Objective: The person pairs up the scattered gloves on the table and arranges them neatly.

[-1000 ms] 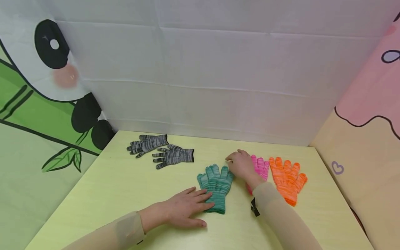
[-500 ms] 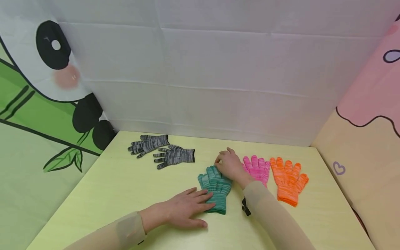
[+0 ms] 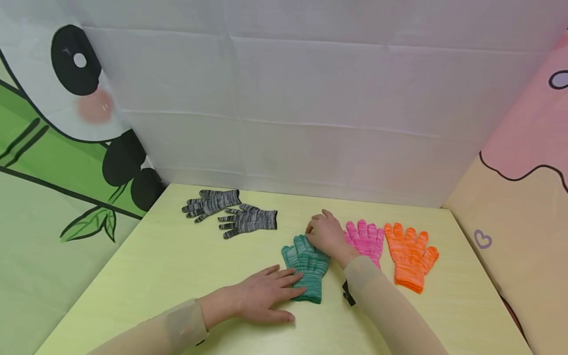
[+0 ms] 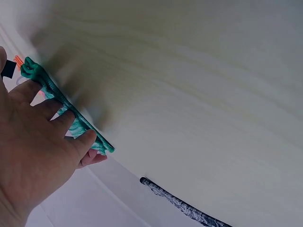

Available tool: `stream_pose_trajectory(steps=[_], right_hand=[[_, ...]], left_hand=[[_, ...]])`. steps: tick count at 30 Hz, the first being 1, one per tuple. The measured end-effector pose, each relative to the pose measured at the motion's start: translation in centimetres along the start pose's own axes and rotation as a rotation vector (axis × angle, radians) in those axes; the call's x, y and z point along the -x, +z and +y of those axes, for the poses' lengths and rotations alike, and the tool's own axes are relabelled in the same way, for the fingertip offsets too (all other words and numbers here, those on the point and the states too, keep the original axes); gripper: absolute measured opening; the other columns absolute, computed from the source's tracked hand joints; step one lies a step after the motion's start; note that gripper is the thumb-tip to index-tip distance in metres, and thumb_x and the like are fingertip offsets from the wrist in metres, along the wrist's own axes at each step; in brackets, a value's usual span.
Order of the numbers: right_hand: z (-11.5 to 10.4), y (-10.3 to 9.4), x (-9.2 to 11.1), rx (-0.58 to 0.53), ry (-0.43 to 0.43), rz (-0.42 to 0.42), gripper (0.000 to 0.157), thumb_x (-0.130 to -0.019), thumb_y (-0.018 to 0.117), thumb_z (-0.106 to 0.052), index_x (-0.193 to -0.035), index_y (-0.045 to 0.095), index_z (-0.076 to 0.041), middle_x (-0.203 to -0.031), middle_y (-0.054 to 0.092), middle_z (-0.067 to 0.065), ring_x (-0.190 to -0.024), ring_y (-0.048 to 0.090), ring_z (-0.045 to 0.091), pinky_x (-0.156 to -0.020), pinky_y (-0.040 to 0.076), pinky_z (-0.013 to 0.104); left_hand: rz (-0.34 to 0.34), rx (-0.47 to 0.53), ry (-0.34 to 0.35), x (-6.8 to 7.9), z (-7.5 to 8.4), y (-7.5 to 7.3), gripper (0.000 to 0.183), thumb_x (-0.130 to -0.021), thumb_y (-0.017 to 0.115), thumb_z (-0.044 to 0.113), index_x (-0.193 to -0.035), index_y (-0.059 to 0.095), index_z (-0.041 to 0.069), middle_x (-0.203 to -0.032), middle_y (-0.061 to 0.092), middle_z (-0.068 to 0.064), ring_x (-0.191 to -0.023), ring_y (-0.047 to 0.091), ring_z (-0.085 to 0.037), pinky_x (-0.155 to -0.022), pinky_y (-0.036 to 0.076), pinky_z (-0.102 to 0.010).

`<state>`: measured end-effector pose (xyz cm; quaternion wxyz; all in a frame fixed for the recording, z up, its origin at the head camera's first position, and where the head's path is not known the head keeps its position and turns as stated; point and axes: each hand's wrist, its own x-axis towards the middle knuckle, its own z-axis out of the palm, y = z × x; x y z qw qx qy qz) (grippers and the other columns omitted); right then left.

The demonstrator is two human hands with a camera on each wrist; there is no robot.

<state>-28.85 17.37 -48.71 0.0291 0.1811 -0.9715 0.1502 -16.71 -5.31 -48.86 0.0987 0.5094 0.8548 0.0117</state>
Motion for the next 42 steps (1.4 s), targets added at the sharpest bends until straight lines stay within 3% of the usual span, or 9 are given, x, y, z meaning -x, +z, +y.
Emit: stream_pose_trajectory(steps=[6, 18, 23, 26, 32, 37, 42], right_hand=[[0.3, -0.9, 0.0, -0.028, 0.041, 0.021, 0.007, -0.082, 0.063, -0.019, -0.076, 0.067, -0.020, -0.120, 0.059, 0.012, -0.130, 0.029, 0.043, -0.101, 0.026, 0.060], [0.8, -0.6, -0.1, 0.039, 0.043, 0.036, 0.009, -0.083, 0.068, -0.024, -0.077, 0.073, -0.021, -0.112, 0.064, 0.007, -0.128, 0.032, 0.042, -0.104, 0.021, 0.059], [1.5, -0.9, -0.3, 0.020, 0.011, 0.006, 0.020, -0.090, 0.056, -0.020, -0.096, 0.075, -0.015, -0.113, 0.064, 0.008, -0.125, 0.039, 0.039, -0.107, 0.018, 0.054], [1.6, -1.8, 0.1, 0.013, 0.020, 0.031, 0.028, -0.091, 0.051, -0.018, -0.111, 0.069, -0.011, -0.119, 0.061, 0.011, -0.125, 0.040, 0.037, -0.109, 0.017, 0.051], [1.0, -4.1, 3.1, 0.075, 0.036, 0.080, 0.040, -0.092, 0.054, -0.036, -0.126, 0.060, -0.015, -0.132, 0.052, 0.013, -0.133, 0.023, 0.042, -0.105, 0.016, 0.059], [0.1, -4.9, 6.9, 0.181, -0.055, 0.060, 0.054, -0.089, 0.054, -0.051, -0.132, 0.054, -0.018, -0.138, 0.046, 0.011, -0.135, 0.017, 0.041, -0.107, 0.009, 0.059], [0.0, -4.1, 10.8, 0.305, -0.207, 0.023, 0.069, -0.086, 0.044, -0.065, -0.141, 0.043, -0.024, -0.149, 0.030, 0.006, -0.139, 0.009, 0.036, -0.109, 0.004, 0.055]], left_hand=[[0.011, -0.038, 0.000, -0.1, 0.1, 0.0, 0.071, -0.088, 0.015, 0.070, -0.147, 0.018, 0.032, -0.154, 0.011, 0.003, -0.140, 0.009, -0.019, -0.110, 0.015, -0.047], [0.004, -0.045, -0.006, -0.2, 0.1, 0.0, 0.072, -0.087, 0.014, 0.071, -0.148, 0.017, 0.033, -0.154, 0.011, 0.003, -0.140, 0.009, -0.019, -0.110, 0.015, -0.047], [-0.007, -0.039, -0.010, -0.2, 0.1, -0.1, 0.071, -0.087, 0.014, 0.071, -0.148, 0.016, 0.033, -0.154, 0.011, 0.004, -0.140, 0.009, -0.018, -0.110, 0.015, -0.046], [-0.013, -0.030, -0.010, -0.2, 0.0, -0.2, 0.071, -0.087, 0.014, 0.071, -0.148, 0.016, 0.034, -0.154, 0.010, 0.005, -0.140, 0.008, -0.017, -0.110, 0.015, -0.046], [-0.004, -0.029, -0.004, -0.2, -0.1, -0.2, 0.071, -0.087, 0.015, 0.071, -0.148, 0.017, 0.034, -0.154, 0.010, 0.005, -0.140, 0.009, -0.018, -0.110, 0.015, -0.047], [0.008, -0.028, 0.004, -0.3, -0.1, -0.1, 0.072, -0.087, 0.016, 0.071, -0.148, 0.018, 0.033, -0.154, 0.011, 0.004, -0.140, 0.011, -0.019, -0.110, 0.016, -0.048], [0.023, -0.043, 0.012, -0.3, -0.2, -0.1, 0.072, -0.087, 0.017, 0.071, -0.147, 0.020, 0.033, -0.154, 0.013, 0.003, -0.140, 0.014, -0.019, -0.109, 0.018, -0.050]])
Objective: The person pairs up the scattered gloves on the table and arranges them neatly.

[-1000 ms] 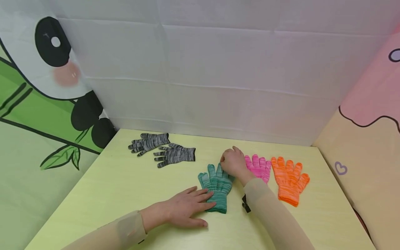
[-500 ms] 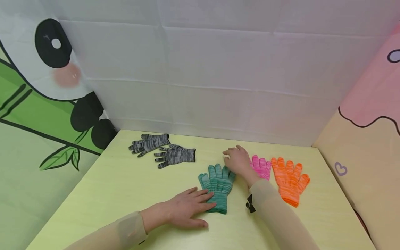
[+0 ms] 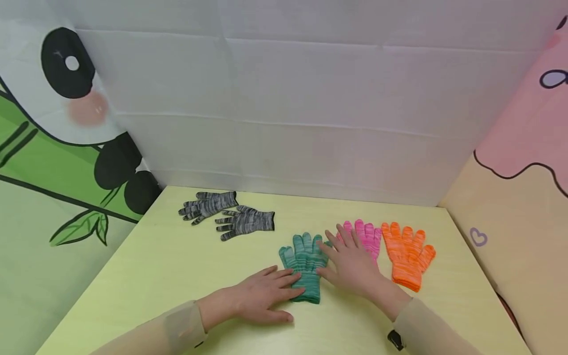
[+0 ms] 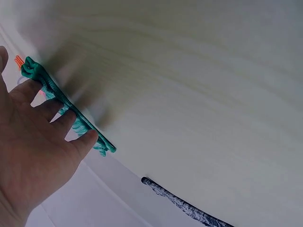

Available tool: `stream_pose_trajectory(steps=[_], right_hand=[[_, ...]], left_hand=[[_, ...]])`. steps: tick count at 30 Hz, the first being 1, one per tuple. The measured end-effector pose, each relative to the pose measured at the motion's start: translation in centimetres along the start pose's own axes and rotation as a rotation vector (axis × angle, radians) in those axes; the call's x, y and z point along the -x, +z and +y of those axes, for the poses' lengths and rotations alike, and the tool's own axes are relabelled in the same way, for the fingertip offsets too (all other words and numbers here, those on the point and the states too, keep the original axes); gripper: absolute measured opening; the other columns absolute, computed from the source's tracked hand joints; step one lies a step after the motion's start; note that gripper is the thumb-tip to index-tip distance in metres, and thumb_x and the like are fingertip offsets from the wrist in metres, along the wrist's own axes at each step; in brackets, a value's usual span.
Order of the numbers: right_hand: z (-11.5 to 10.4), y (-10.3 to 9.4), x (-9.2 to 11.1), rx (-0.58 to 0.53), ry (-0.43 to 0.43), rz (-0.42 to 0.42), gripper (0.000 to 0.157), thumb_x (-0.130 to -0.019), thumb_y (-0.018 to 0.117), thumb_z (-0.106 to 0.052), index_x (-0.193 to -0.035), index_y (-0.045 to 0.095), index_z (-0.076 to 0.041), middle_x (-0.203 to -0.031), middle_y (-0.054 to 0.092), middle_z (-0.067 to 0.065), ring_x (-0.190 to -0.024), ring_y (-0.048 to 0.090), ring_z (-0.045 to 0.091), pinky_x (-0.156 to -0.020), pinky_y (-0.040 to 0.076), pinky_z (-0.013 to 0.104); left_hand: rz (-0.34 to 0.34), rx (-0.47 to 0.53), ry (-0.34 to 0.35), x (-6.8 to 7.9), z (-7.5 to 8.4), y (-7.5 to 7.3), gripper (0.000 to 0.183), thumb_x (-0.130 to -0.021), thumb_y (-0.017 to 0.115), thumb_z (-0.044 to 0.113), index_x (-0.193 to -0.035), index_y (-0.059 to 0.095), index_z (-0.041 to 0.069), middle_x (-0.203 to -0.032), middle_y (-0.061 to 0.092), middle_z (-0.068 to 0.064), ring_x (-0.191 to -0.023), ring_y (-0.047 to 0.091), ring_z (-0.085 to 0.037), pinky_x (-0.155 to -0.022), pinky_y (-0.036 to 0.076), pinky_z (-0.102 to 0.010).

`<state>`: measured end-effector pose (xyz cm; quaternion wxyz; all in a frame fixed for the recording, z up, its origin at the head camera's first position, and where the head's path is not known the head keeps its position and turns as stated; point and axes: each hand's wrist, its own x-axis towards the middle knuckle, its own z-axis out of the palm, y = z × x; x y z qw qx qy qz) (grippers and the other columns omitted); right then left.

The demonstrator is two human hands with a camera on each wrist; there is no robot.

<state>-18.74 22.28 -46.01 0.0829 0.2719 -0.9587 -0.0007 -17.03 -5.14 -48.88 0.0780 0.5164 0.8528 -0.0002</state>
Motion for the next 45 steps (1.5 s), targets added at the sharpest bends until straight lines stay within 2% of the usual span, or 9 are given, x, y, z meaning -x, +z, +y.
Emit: stream_pose_trajectory(steps=[4, 9, 16, 23, 27, 30, 34, 38, 45], right_hand=[[-0.7, 1.1, 2.6, 0.008, -0.120, -0.031, 0.074, -0.085, 0.040, -0.069, -0.146, 0.032, -0.028, -0.155, 0.011, 0.000, -0.140, 0.000, 0.032, -0.108, 0.005, 0.056], [-1.7, 2.2, 4.3, -0.073, -0.174, -0.047, 0.069, -0.088, 0.042, -0.063, -0.147, 0.029, -0.028, -0.155, 0.012, 0.002, -0.140, 0.005, 0.032, -0.107, 0.010, 0.057], [-2.5, 2.9, 4.1, -0.110, -0.039, -0.024, 0.059, -0.094, 0.034, -0.058, -0.145, 0.032, -0.029, -0.153, 0.018, 0.002, -0.140, 0.006, 0.032, -0.108, 0.010, 0.055], [-2.9, 3.3, 3.8, -0.088, 0.035, -0.083, 0.064, -0.090, 0.037, -0.063, -0.145, 0.032, -0.030, -0.151, 0.025, 0.001, -0.139, 0.006, 0.035, -0.109, 0.007, 0.055], [-3.1, 3.3, 3.8, -0.119, 0.047, -0.118, 0.065, -0.090, 0.035, -0.064, -0.145, 0.031, -0.031, -0.151, 0.024, 0.000, -0.139, 0.006, 0.035, -0.109, 0.006, 0.056], [-3.1, 3.1, 3.6, -0.127, 0.043, -0.127, 0.065, -0.090, 0.035, -0.064, -0.145, 0.032, -0.029, -0.151, 0.025, 0.001, -0.139, 0.006, 0.035, -0.108, 0.007, 0.056], [-3.0, 3.0, 3.6, -0.120, 0.038, -0.128, 0.066, -0.090, 0.035, -0.063, -0.145, 0.033, -0.028, -0.151, 0.025, 0.002, -0.139, 0.007, 0.035, -0.108, 0.008, 0.056], [-3.0, 3.1, 3.5, -0.131, 0.031, -0.137, 0.066, -0.091, 0.035, -0.063, -0.145, 0.032, -0.027, -0.151, 0.025, 0.003, -0.139, 0.007, 0.036, -0.108, 0.009, 0.056], [-3.1, 3.0, 3.5, -0.133, 0.031, -0.145, 0.066, -0.090, 0.035, -0.063, -0.145, 0.032, -0.027, -0.152, 0.024, 0.002, -0.139, 0.006, 0.036, -0.109, 0.007, 0.055]], left_hand=[[-0.005, 0.009, -0.002, 0.0, 0.0, 0.0, 0.071, -0.087, 0.018, 0.071, -0.147, 0.019, 0.034, -0.154, 0.012, 0.004, -0.140, 0.013, -0.019, -0.109, 0.018, -0.051], [-0.013, 0.027, -0.008, 0.1, 0.1, -0.1, 0.071, -0.087, 0.018, 0.071, -0.147, 0.019, 0.033, -0.154, 0.013, 0.005, -0.140, 0.013, -0.019, -0.109, 0.017, -0.051], [-0.005, 0.017, 0.005, 0.0, 0.1, -0.4, 0.070, -0.088, 0.017, 0.070, -0.147, 0.020, 0.032, -0.154, 0.013, 0.004, -0.140, 0.012, -0.020, -0.109, 0.016, -0.050], [-0.020, 0.035, 0.003, -0.3, -0.1, -0.7, 0.067, -0.088, 0.014, 0.070, -0.146, 0.023, 0.036, -0.153, 0.017, 0.007, -0.139, 0.015, -0.018, -0.109, 0.016, -0.050], [0.052, 0.069, -0.023, -1.0, -1.1, -1.7, 0.065, -0.090, 0.016, 0.067, -0.143, 0.034, 0.034, -0.147, 0.032, 0.005, -0.136, 0.025, -0.019, -0.109, 0.021, -0.047], [0.164, 0.103, -0.103, -1.8, -2.5, -2.9, 0.058, -0.094, 0.026, 0.061, -0.139, 0.044, 0.029, -0.140, 0.043, 0.003, -0.130, 0.035, -0.019, -0.105, 0.029, -0.044], [0.283, 0.132, -0.284, -3.5, -4.7, -4.0, 0.043, -0.095, 0.045, 0.048, -0.130, 0.055, 0.025, -0.128, 0.053, 0.002, -0.118, 0.048, -0.018, -0.097, 0.040, -0.040], [0.314, 0.104, -0.422, -5.5, -6.5, -3.7, 0.034, -0.094, 0.052, 0.039, -0.122, 0.062, 0.023, -0.119, 0.058, 0.002, -0.110, 0.052, -0.019, -0.095, 0.042, -0.039], [0.311, -0.008, -0.513, -8.1, -8.4, -2.5, 0.027, -0.093, 0.052, 0.039, -0.110, 0.068, 0.025, -0.120, 0.056, 0.001, -0.116, 0.044, -0.023, -0.094, 0.039, -0.044]])
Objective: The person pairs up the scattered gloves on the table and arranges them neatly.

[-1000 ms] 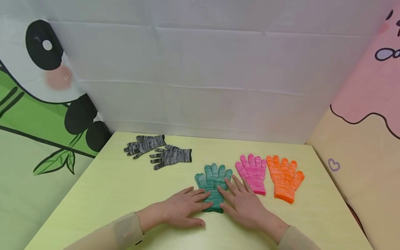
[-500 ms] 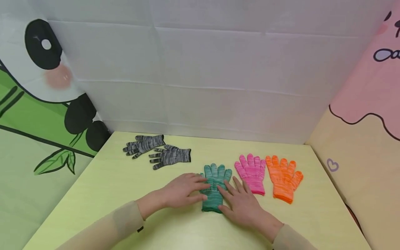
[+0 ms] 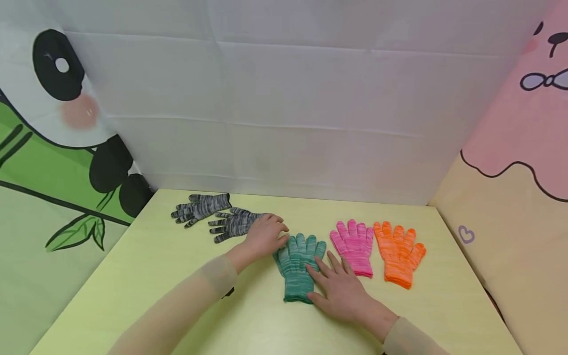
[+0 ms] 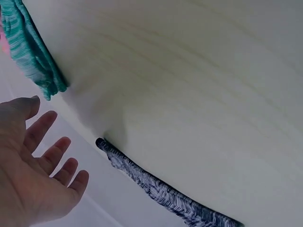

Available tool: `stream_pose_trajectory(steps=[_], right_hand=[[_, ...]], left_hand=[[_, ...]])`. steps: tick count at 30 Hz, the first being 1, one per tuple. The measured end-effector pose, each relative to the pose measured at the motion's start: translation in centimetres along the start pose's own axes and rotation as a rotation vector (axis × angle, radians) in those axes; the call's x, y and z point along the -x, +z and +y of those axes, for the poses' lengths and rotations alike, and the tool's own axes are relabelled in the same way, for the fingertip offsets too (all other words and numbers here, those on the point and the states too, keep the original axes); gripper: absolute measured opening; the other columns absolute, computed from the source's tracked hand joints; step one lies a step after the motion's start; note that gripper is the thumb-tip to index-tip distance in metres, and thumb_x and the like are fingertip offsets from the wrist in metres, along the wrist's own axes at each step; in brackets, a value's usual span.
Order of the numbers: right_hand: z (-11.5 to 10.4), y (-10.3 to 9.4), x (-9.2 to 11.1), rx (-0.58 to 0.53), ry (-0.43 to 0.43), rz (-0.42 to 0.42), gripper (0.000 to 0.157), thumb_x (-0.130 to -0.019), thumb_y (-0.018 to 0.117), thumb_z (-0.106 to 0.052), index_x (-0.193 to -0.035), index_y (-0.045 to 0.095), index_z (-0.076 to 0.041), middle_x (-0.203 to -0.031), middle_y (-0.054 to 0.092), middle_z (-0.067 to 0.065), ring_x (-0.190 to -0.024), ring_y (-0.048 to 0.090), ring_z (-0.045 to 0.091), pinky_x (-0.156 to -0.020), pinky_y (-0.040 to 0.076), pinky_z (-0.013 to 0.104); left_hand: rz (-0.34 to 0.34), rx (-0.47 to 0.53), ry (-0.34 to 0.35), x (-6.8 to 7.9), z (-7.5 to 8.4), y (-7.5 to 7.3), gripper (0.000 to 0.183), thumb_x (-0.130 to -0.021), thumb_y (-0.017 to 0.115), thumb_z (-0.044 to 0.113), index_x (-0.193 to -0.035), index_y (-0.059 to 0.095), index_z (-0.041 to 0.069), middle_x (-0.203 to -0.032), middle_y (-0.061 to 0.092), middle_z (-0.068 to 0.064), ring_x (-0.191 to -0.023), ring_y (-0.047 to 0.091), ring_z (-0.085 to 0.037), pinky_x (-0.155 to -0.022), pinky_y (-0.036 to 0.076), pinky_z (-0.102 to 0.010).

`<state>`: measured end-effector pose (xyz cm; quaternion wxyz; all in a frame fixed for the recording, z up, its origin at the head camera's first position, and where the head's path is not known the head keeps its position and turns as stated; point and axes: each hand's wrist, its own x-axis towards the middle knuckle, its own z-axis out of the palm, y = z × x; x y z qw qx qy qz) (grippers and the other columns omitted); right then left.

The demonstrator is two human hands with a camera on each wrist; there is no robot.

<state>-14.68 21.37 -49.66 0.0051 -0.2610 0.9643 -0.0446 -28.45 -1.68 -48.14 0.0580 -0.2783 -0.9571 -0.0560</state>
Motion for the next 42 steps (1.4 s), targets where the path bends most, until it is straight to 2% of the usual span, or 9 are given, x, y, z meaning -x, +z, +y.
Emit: stream_pose_trajectory(steps=[4, 9, 18, 21, 27, 30, 34, 39, 42], right_hand=[[0.0, 0.0, -0.1, -0.001, -0.006, 0.005, 0.066, -0.090, 0.036, -0.063, -0.145, 0.032, -0.027, -0.151, 0.024, 0.002, -0.139, 0.007, 0.037, -0.108, 0.008, 0.056], [0.1, 0.1, -0.1, 0.007, -0.003, 0.003, 0.066, -0.090, 0.036, -0.064, -0.146, 0.031, -0.028, -0.152, 0.024, 0.002, -0.139, 0.007, 0.037, -0.108, 0.008, 0.057], [0.2, 0.3, -0.2, 0.006, -0.008, -0.008, 0.067, -0.090, 0.034, -0.065, -0.146, 0.030, -0.028, -0.152, 0.022, 0.002, -0.139, 0.006, 0.037, -0.108, 0.007, 0.058], [0.3, 0.2, -0.1, 0.008, -0.005, -0.019, 0.068, -0.089, 0.033, -0.066, -0.146, 0.029, -0.029, -0.152, 0.022, 0.002, -0.139, 0.006, 0.037, -0.107, 0.006, 0.058], [0.3, 0.2, 0.0, 0.011, 0.002, -0.013, 0.068, -0.089, 0.033, -0.066, -0.146, 0.030, -0.029, -0.152, 0.022, 0.002, -0.139, 0.006, 0.037, -0.108, 0.006, 0.058], [0.3, 0.3, 0.0, 0.011, 0.002, -0.008, 0.068, -0.089, 0.034, -0.066, -0.146, 0.030, -0.029, -0.152, 0.022, 0.002, -0.139, 0.007, 0.037, -0.108, 0.007, 0.057], [0.3, 0.3, -0.1, 0.020, 0.004, -0.004, 0.067, -0.090, 0.034, -0.065, -0.146, 0.030, -0.029, -0.152, 0.022, 0.002, -0.139, 0.007, 0.036, -0.108, 0.007, 0.057], [0.2, 0.2, -0.1, 0.017, 0.001, -0.001, 0.066, -0.090, 0.034, -0.064, -0.146, 0.030, -0.029, -0.152, 0.023, 0.002, -0.139, 0.008, 0.037, -0.108, 0.007, 0.057], [0.3, 0.2, -0.1, 0.014, 0.007, -0.006, 0.067, -0.090, 0.033, -0.065, -0.146, 0.030, -0.030, -0.152, 0.023, 0.001, -0.139, 0.008, 0.037, -0.108, 0.006, 0.057]], left_hand=[[-0.014, -0.001, -0.041, -0.7, 0.1, 0.5, 0.020, -0.091, 0.057, 0.039, -0.098, 0.071, 0.028, -0.119, 0.056, 0.002, -0.117, 0.043, -0.023, -0.094, 0.038, -0.046], [-0.007, 0.028, -0.046, -1.3, 0.4, 0.5, 0.012, -0.090, 0.060, 0.037, -0.088, 0.068, 0.030, -0.117, 0.057, 0.005, -0.116, 0.045, -0.022, -0.095, 0.038, -0.044], [-0.038, 0.039, -0.042, -1.4, 0.7, 0.7, 0.018, -0.091, 0.056, 0.037, -0.096, 0.070, 0.026, -0.116, 0.059, 0.003, -0.115, 0.046, -0.024, -0.099, 0.035, -0.049], [-0.039, 0.033, -0.034, -1.5, 0.7, 1.0, 0.018, -0.091, 0.057, 0.038, -0.093, 0.071, 0.026, -0.115, 0.060, 0.002, -0.116, 0.046, -0.025, -0.100, 0.034, -0.050], [-0.022, -0.018, -0.041, -2.0, 0.4, 1.3, 0.014, -0.089, 0.060, 0.038, -0.082, 0.065, 0.027, -0.111, 0.059, 0.004, -0.115, 0.045, -0.023, -0.096, 0.037, -0.045], [-0.035, -0.044, -0.051, -2.1, 0.3, 1.4, 0.014, -0.090, 0.059, 0.039, -0.085, 0.064, 0.027, -0.109, 0.059, 0.004, -0.113, 0.046, -0.023, -0.093, 0.039, -0.043], [-0.043, -0.013, -0.059, -1.8, -0.1, 1.4, 0.016, -0.091, 0.057, 0.039, -0.092, 0.064, 0.025, -0.111, 0.059, 0.004, -0.113, 0.046, -0.022, -0.093, 0.039, -0.042], [-0.031, 0.058, 0.004, -0.8, -0.9, 0.5, 0.014, -0.090, 0.057, 0.035, -0.088, 0.066, 0.025, -0.111, 0.059, 0.003, -0.112, 0.048, -0.022, -0.097, 0.038, -0.040], [-0.075, 0.114, 0.073, 0.2, -1.3, 0.0, 0.015, -0.090, 0.056, 0.035, -0.089, 0.068, 0.027, -0.113, 0.060, 0.003, -0.113, 0.047, -0.022, -0.100, 0.035, -0.040]])
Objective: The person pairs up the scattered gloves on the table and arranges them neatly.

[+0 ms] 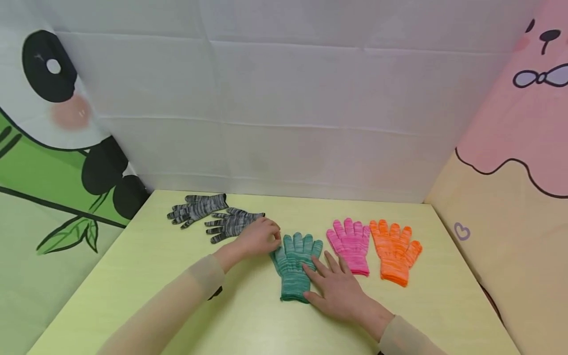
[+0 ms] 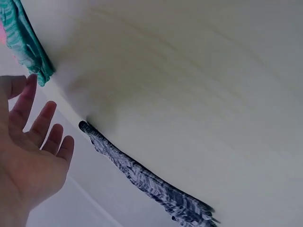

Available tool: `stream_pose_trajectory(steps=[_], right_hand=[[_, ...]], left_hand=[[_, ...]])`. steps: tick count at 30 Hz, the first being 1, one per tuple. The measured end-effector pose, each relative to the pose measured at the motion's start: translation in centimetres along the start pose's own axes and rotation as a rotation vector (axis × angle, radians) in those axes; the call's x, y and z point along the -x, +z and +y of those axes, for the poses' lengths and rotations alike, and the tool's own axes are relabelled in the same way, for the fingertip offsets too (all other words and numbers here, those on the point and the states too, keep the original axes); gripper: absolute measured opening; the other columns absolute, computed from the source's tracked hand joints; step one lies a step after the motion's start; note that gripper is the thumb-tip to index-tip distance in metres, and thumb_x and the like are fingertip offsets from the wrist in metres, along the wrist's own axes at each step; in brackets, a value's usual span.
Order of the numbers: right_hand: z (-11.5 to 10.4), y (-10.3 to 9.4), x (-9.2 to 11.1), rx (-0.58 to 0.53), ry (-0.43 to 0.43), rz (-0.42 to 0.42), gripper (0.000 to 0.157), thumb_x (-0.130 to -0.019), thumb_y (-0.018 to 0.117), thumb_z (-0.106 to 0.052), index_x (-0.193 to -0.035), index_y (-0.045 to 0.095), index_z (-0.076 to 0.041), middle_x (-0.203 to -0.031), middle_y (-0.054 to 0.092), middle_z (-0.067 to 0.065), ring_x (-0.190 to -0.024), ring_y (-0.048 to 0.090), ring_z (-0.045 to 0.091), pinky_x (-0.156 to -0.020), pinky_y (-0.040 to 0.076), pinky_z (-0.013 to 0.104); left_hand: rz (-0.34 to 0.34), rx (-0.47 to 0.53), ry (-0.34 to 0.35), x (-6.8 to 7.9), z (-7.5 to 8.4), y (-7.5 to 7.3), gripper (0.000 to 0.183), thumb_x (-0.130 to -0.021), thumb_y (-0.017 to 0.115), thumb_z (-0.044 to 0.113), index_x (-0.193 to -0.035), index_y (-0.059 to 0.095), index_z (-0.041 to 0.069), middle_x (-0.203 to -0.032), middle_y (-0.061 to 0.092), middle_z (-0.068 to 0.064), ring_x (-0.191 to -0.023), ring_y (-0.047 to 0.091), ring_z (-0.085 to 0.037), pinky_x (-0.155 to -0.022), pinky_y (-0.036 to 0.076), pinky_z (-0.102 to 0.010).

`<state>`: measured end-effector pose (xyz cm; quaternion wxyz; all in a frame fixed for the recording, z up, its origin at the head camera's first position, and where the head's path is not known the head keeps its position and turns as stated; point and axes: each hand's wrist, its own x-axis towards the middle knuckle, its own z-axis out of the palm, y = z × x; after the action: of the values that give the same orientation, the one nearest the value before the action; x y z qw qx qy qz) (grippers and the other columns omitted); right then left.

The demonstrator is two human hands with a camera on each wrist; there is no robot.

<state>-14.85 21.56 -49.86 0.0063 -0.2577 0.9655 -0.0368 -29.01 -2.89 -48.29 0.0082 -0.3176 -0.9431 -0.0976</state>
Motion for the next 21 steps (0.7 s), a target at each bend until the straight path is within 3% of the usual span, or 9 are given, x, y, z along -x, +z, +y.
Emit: stream_pose_trajectory(steps=[6, 11, 15, 21], right_hand=[[0.1, 0.6, 0.0, 0.006, 0.001, 0.018, 0.066, -0.090, 0.033, -0.065, -0.146, 0.030, -0.030, -0.152, 0.023, 0.001, -0.139, 0.008, 0.036, -0.108, 0.006, 0.056], [0.1, 0.7, -0.1, 0.005, -0.002, 0.024, 0.067, -0.090, 0.033, -0.066, -0.145, 0.031, -0.030, -0.152, 0.024, 0.001, -0.139, 0.009, 0.036, -0.108, 0.006, 0.057], [0.1, 0.7, -0.1, 0.013, 0.004, 0.030, 0.067, -0.089, 0.033, -0.066, -0.145, 0.032, -0.030, -0.151, 0.025, 0.000, -0.139, 0.009, 0.036, -0.108, 0.006, 0.058], [0.3, 0.8, -0.1, 0.011, 0.000, 0.043, 0.066, -0.089, 0.035, -0.065, -0.145, 0.032, -0.030, -0.151, 0.025, 0.001, -0.139, 0.010, 0.036, -0.107, 0.007, 0.058]], left_hand=[[-0.055, 0.031, 0.073, 1.5, -0.5, 0.5, 0.022, -0.092, 0.052, 0.044, -0.100, 0.069, 0.032, -0.122, 0.056, 0.003, -0.119, 0.042, -0.022, -0.102, 0.032, -0.042], [-0.036, 0.066, 0.053, 1.8, -0.4, 0.0, 0.014, -0.090, 0.058, 0.039, -0.086, 0.067, 0.030, -0.125, 0.054, 0.001, -0.121, 0.041, -0.024, -0.100, 0.035, -0.043], [-0.014, 0.003, 0.038, 1.6, -0.6, -0.4, 0.013, -0.089, 0.060, 0.038, -0.083, 0.066, 0.028, -0.125, 0.053, 0.002, -0.122, 0.040, -0.023, -0.102, 0.033, -0.042], [-0.018, -0.147, 0.081, 1.4, -0.8, 0.2, 0.012, -0.087, 0.063, 0.040, -0.084, 0.066, 0.028, -0.125, 0.053, 0.003, -0.123, 0.038, -0.023, -0.101, 0.034, -0.041]])
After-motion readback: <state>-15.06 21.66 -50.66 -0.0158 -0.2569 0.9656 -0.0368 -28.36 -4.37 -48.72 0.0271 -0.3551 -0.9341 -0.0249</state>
